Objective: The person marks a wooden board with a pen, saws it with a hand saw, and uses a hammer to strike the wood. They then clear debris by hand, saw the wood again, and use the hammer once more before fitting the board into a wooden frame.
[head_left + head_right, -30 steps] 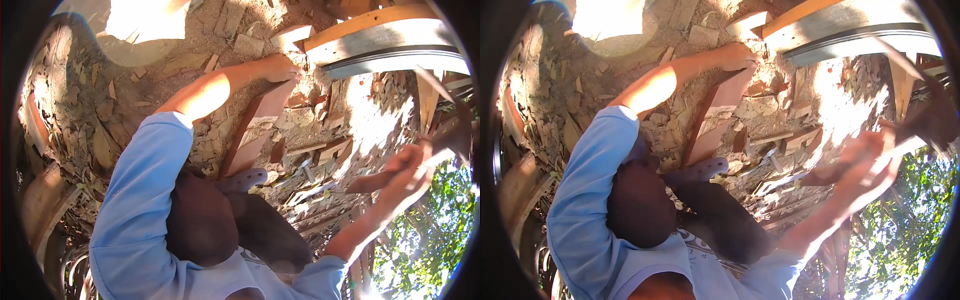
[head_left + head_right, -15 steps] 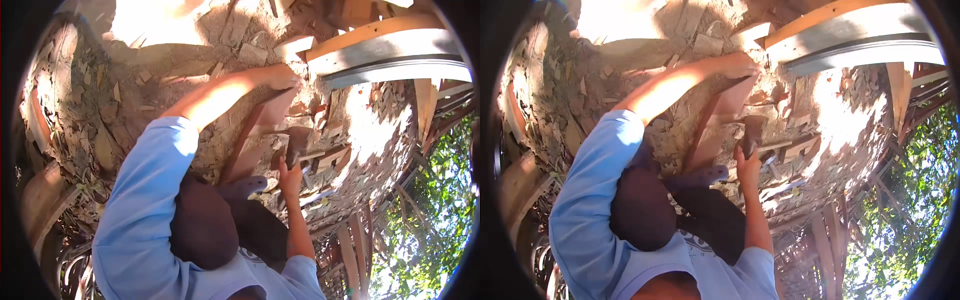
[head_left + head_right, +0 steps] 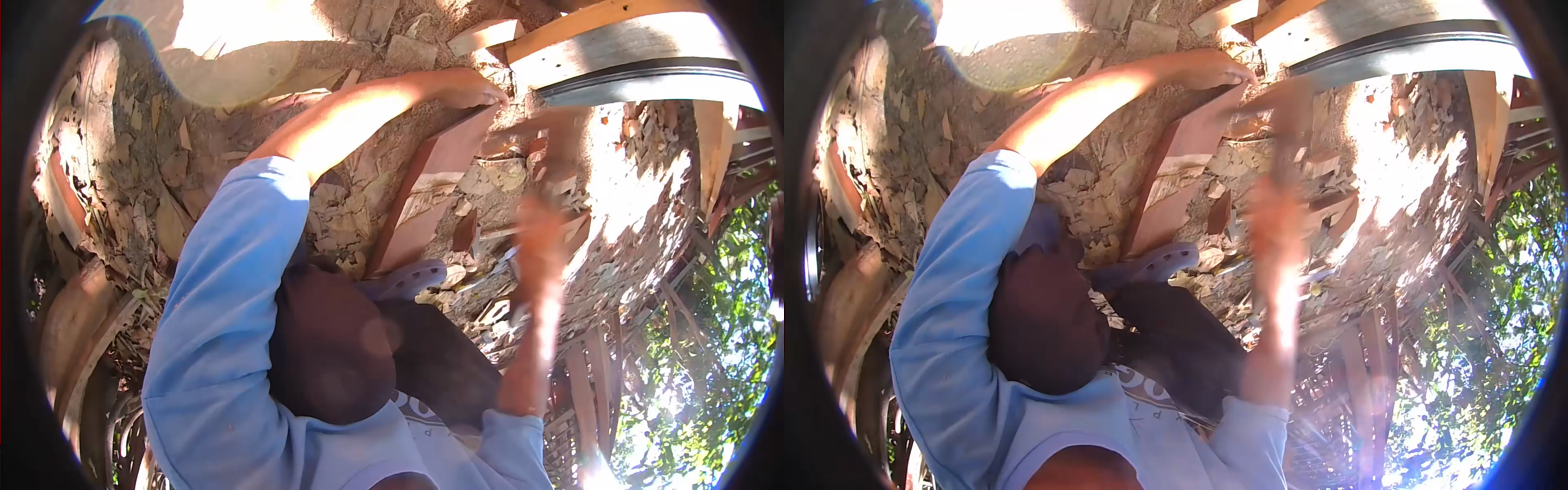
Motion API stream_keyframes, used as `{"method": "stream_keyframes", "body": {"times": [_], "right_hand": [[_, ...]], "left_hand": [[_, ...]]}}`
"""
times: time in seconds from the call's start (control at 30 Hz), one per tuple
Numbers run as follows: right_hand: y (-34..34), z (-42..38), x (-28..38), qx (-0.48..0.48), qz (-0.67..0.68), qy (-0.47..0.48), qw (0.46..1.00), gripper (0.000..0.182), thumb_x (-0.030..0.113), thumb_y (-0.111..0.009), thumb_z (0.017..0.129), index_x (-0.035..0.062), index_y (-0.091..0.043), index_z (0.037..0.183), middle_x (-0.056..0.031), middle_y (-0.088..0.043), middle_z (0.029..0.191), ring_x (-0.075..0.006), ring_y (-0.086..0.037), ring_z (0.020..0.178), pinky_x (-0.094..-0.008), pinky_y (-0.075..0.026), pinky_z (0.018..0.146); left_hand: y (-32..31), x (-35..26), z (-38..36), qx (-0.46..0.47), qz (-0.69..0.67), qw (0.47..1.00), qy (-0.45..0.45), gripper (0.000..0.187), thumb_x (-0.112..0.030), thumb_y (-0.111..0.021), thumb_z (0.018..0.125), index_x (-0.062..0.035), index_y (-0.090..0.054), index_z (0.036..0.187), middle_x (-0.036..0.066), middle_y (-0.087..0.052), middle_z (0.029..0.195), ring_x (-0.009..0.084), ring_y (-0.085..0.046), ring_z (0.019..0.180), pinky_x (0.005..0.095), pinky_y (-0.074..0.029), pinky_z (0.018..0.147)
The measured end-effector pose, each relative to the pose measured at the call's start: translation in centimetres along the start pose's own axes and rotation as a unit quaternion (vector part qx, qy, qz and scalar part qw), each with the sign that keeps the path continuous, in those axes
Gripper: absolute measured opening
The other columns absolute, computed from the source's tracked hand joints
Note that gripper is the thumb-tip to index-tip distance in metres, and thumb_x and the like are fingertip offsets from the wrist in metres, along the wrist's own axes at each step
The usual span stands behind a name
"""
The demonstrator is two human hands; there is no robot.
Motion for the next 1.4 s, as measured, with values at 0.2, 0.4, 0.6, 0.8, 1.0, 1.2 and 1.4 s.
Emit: {"method": "stream_keyframes", "body": {"times": [0.2,0.4,0.6,0.8,1.0,1.2,1.4], "right_hand": [[-15.3,-10.7,-11.1,0.033,-0.097,0.053,0.993,0.057,0.039,-0.064,0.096,-0.0079,-0.057,0.128,-0.0299,-0.067,0.115,-0.0424,-0.067,0.106,-0.0480,-0.052,0.090],[-4.6,-4.4,0.2,0.064,-0.017,-0.025,0.998,0.039,0.040,-0.064,0.097,0.0021,-0.061,0.088,-0.0038,-0.056,0.064,-0.0160,-0.052,0.055,-0.0341,-0.044,0.053],[21.0,0.5,12.5,-0.278,0.321,0.169,0.889,0.034,0.037,-0.058,0.100,0.0032,-0.061,0.096,-0.0086,-0.053,0.072,-0.0181,-0.050,0.062,-0.0336,-0.038,0.053],[-0.9,-1.4,1.6,0.004,-0.062,0.053,0.997,0.046,0.041,-0.062,0.095,-0.0043,-0.060,0.107,-0.0270,-0.060,0.092,-0.0390,-0.058,0.086,-0.0487,-0.046,0.071],[-13.7,-11.1,-6.5,0.128,-0.085,0.022,0.988,0.053,0.039,-0.062,0.096,-0.0052,-0.056,0.125,-0.0282,-0.069,0.093,-0.0429,-0.069,0.089,-0.0516,-0.053,0.077],[-5.0,-5.1,3.5,0.151,0.051,-0.029,0.987,0.037,0.035,-0.066,0.095,-0.0013,-0.064,0.103,-0.0170,-0.067,0.075,-0.0251,-0.065,0.065,-0.0432,-0.052,0.064],[21.0,0.9,13.9,-0.299,0.318,0.133,0.890,0.028,0.027,-0.056,0.102,0.0065,-0.058,0.084,-0.0044,-0.054,0.067,-0.0107,-0.051,0.056,-0.0247,-0.035,0.047]], "left_hand": [[-1.5,0.6,0.3,-0.010,-0.001,1.000,-0.017,0.037,-0.021,-0.045,0.105,-0.0188,-0.059,0.139,0.012,-0.064,0.136,0.0329,-0.062,0.121,0.0469,-0.044,0.109],[-1.4,0.8,0.6,0.012,0.008,1.000,0.000,0.037,-0.022,-0.045,0.105,-0.0226,-0.060,0.138,0.011,-0.062,0.139,0.0318,-0.059,0.125,0.0499,-0.042,0.110],[-0.5,0.7,0.5,0.009,0.040,0.999,-0.005,0.039,-0.023,-0.041,0.105,-0.0227,-0.057,0.141,0.011,-0.062,0.138,0.0326,-0.060,0.123,0.0485,-0.045,0.108],[-0.1,0.6,0.3,0.023,0.013,1.000,-0.005,0.037,-0.021,-0.043,0.105,-0.0219,-0.058,0.139,0.010,-0.062,0.139,0.0322,-0.059,0.124,0.0469,-0.044,0.108],[-1.6,-1.0,-0.3,0.032,-0.003,0.998,0.052,0.036,-0.024,-0.045,0.106,-0.0231,-0.062,0.137,0.006,-0.054,0.149,0.0338,-0.042,0.143,0.0524,-0.032,0.120],[-1.3,0.7,0.6,0.008,0.045,0.999,-0.004,0.039,-0.025,-0.042,0.106,-0.0215,-0.059,0.140,0.004,-0.058,0.145,0.0295,-0.056,0.131,0.0512,-0.035,0.118],[-0.4,0.8,0.5,0.002,0.043,0.999,-0.005,0.040,-0.024,-0.044,0.104,-0.0192,-0.058,0.141,0.008,-0.062,0.141,0.0295,-0.061,0.123,0.0479,-0.043,0.110]]}}
Point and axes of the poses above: each hand's wrist, its own z-axis towards the middle knuckle, its own y-axis out of the back of the hand, x = y × z, the point moved 2 cm from there along z, towards the middle knuckle
